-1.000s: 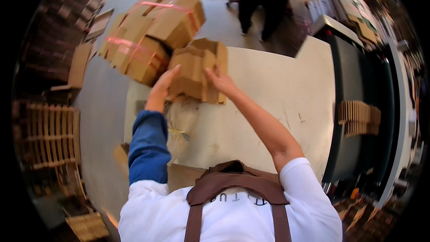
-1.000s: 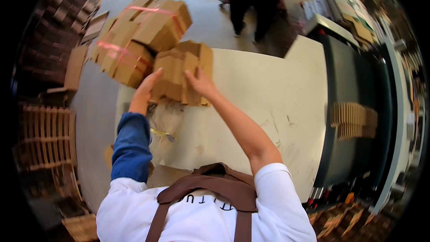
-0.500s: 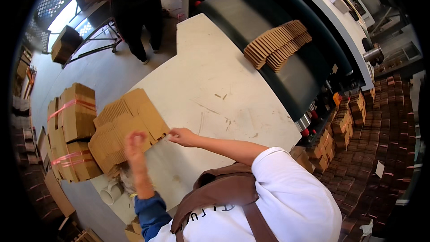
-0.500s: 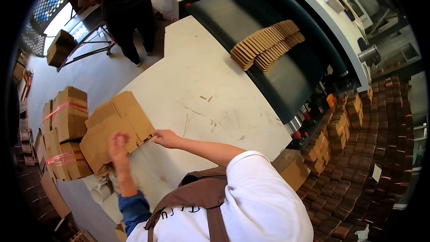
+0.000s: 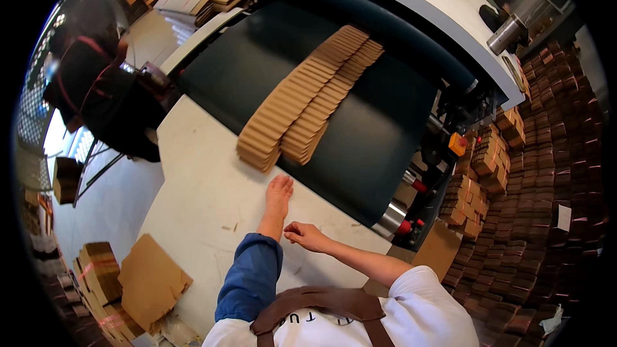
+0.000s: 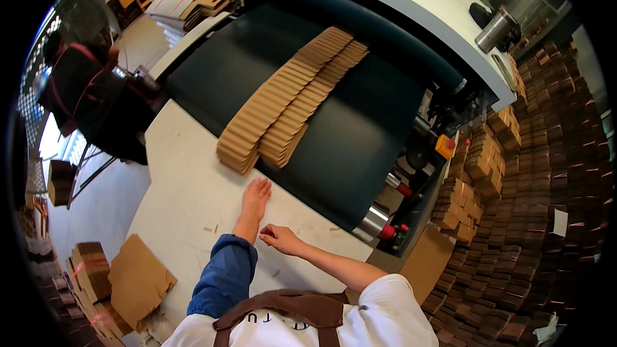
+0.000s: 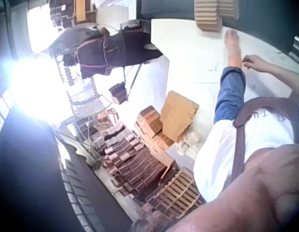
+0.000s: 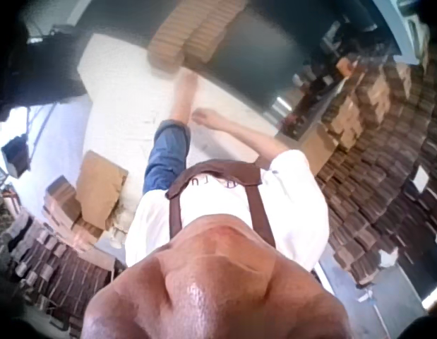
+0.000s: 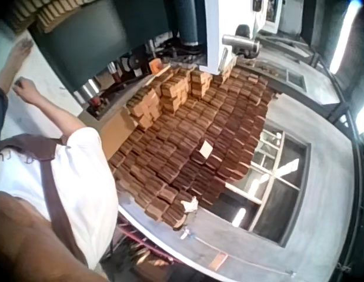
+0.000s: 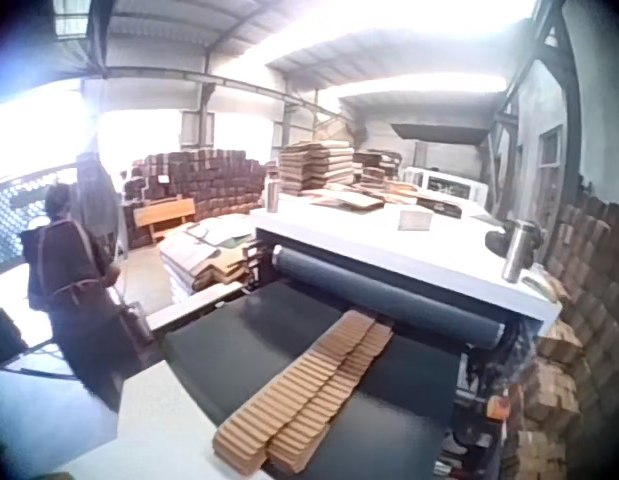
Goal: The person repeatedly picks up stacks of flat cardboard pieces from a conveyor belt, aligns them, and places them on a table. The person also walks to the floor to pick up a loose cardboard sheet and returns to continue stacking.
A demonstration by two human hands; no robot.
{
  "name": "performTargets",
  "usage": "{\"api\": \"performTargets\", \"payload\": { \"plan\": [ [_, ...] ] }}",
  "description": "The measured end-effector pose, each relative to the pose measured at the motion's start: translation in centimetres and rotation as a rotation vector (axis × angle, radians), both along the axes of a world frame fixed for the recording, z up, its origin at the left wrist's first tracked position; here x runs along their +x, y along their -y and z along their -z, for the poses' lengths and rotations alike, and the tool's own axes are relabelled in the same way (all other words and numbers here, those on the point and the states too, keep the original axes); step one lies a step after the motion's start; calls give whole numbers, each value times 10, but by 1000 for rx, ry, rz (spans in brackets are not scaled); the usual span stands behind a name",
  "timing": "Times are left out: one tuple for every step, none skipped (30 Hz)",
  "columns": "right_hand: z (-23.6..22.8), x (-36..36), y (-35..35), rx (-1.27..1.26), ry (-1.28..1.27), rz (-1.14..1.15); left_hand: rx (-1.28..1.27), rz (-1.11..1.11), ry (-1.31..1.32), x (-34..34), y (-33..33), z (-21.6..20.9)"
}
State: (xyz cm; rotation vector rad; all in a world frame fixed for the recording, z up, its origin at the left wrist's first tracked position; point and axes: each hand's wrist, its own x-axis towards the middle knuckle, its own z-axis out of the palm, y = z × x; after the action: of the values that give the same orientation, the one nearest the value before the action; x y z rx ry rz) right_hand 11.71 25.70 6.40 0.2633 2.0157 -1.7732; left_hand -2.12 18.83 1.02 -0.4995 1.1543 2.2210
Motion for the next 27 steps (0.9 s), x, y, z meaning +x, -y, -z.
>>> {"api": "performTargets", "payload": {
  "plan": [
    [-6,-11,-25,-19,-23,13,65,-62,39,-13,-16,8],
    [-8,-22,-51,-41,-46,30,62,-68,41,-22,-31,3],
    [-13,-35,-75,-66,-70,39,102,-77,48,-30,-39,-1],
    [-24,-52,-104,3,-136,34,144,-86,58,-36,-44,-2],
    [-34,-70,-130,-1,-154,93,184,-100,69,-40,-47,0],
    [-44,-88,-157,51,-184,151,177,-151,108,-41,-48,6],
    [-48,-107,-185,58,-236,207,134,-159,45,-47,-57,2],
    [-43,-126,-215,147,-320,262,93,-156,-16,-52,-67,-10],
    [-48,-147,-242,263,-423,326,47,-165,-81,-58,-73,-21],
    [-53,-169,-271,318,-470,380,73,-155,-36,-69,-76,-28],
    [-44,-193,-299,476,-578,412,36,-129,-72,-78,-81,-33],
    [-39,-219,-323,595,-614,392,-4,-110,-110,-89,-86,-38],
    [-28,-245,-346,771,-734,423,-42,-89,-144,-101,-93,-42],
    [-18,-267,-372,874,-812,427,-46,-73,-185,-110,-114,-49],
    [-14,-287,-390,967,-746,415,-59,-46,-198,-121,-130,-47],
    [-12,-303,-406,1039,-700,399,-68,-17,-210,-131,-144,-45],
    [-13,-316,-418,1079,-614,340,-74,8,-222,-141,-160,-42],
    [-9,-329,-429,1102,-554,336,-49,35,-246,-148,-179,-40],
    [-4,-337,-435,1124,-494,333,-24,62,-271,-155,-198,-40],
    [0,-342,-436,1119,-452,309,-18,63,-248,-160,-213,-36],
    [3,-344,-437,1117,-404,285,-37,67,-215,-161,-225,-32],
    [4,-345,-438,1115,-356,261,-20,63,-187,-163,-229,-31],
    [5,-342,-433,1120,-354,229,-13,58,-155,-162,-229,-27],
    [6,-338,-426,1126,-352,198,-50,59,-137,-158,-221,-25],
    [6,-332,-418,1133,-351,168,-86,60,-119,-150,-205,-27],
    [3,-320,-397,1100,-418,155,-130,47,-97,-135,-181,-30],
    [-9,-304,-372,1008,-380,66,-187,42,-49,-116,-156,-49]
  ]
}}
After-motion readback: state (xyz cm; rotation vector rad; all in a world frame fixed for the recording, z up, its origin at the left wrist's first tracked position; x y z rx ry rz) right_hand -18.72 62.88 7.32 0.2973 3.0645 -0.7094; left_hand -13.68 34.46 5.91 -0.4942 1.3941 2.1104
